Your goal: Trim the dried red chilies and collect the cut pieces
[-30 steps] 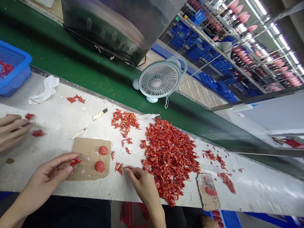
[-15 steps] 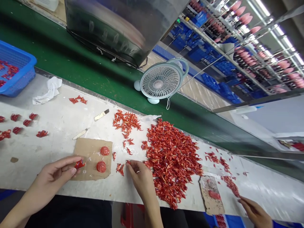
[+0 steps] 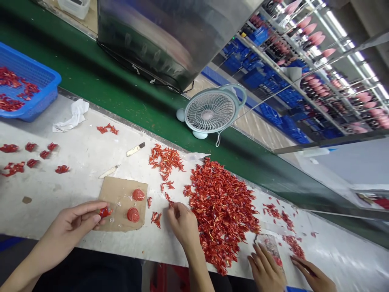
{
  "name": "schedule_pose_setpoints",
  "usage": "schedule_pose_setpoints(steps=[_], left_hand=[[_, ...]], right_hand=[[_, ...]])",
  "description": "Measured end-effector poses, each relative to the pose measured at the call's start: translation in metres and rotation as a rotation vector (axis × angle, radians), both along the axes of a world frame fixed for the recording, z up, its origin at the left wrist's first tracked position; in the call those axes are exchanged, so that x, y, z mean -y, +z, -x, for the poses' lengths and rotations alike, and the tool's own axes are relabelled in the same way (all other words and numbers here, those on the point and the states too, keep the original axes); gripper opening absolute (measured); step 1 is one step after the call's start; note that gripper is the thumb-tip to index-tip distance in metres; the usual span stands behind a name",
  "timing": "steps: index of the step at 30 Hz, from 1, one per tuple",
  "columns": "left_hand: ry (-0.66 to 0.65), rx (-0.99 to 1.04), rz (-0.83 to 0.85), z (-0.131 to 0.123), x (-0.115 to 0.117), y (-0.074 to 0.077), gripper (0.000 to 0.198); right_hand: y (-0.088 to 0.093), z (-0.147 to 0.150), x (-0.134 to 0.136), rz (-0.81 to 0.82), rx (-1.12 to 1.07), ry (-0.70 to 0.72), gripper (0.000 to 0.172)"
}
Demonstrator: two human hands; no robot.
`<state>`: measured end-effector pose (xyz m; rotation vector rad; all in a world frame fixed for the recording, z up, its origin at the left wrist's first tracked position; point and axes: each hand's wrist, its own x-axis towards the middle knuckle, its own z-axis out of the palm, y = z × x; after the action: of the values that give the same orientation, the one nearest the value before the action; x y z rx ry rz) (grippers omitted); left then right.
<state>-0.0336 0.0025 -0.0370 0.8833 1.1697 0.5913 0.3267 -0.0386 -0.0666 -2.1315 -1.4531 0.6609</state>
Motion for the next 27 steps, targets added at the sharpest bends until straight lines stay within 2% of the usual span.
schedule_pose_setpoints(steps=[6, 10, 12, 16, 19, 23, 27], left_hand=[[0.012, -0.014, -0.025, 0.004, -0.001, 0.001, 0.037], [0.017, -0.017, -0.051, 0.002, -0.003, 0.002, 0.035], [0.011, -0.01, -0.053, 0.001, -0.004, 0.002, 0.034], [0.003, -0.002, -0.042, 0.001, -0.003, 0.002, 0.034], [0.004, 0.006, -0.023, 0.002, -0.001, 0.002, 0.034], [0.013, 0.044, 0.005, -0.001, 0.0, 0.003, 0.031], [0.017, 0.068, -0.006, -0.006, -0.001, 0.006, 0.03]], right_hand=[[0.0, 0.002, 0.014, -0.099, -0.313, -0.098, 0.031], [-0.003, 0.012, 0.024, -0.234, -0.756, -0.26, 0.03], [-0.004, 0.016, 0.023, -0.251, -0.917, -0.338, 0.027], [0.001, 0.02, 0.017, -0.207, -0.941, -0.346, 0.026], [0.008, 0.028, 0.009, -0.114, -0.976, -0.271, 0.027], [0.011, 0.049, -0.009, -0.03, -0.975, -0.17, 0.026], [0.011, 0.071, -0.027, 0.011, -0.926, -0.134, 0.027]])
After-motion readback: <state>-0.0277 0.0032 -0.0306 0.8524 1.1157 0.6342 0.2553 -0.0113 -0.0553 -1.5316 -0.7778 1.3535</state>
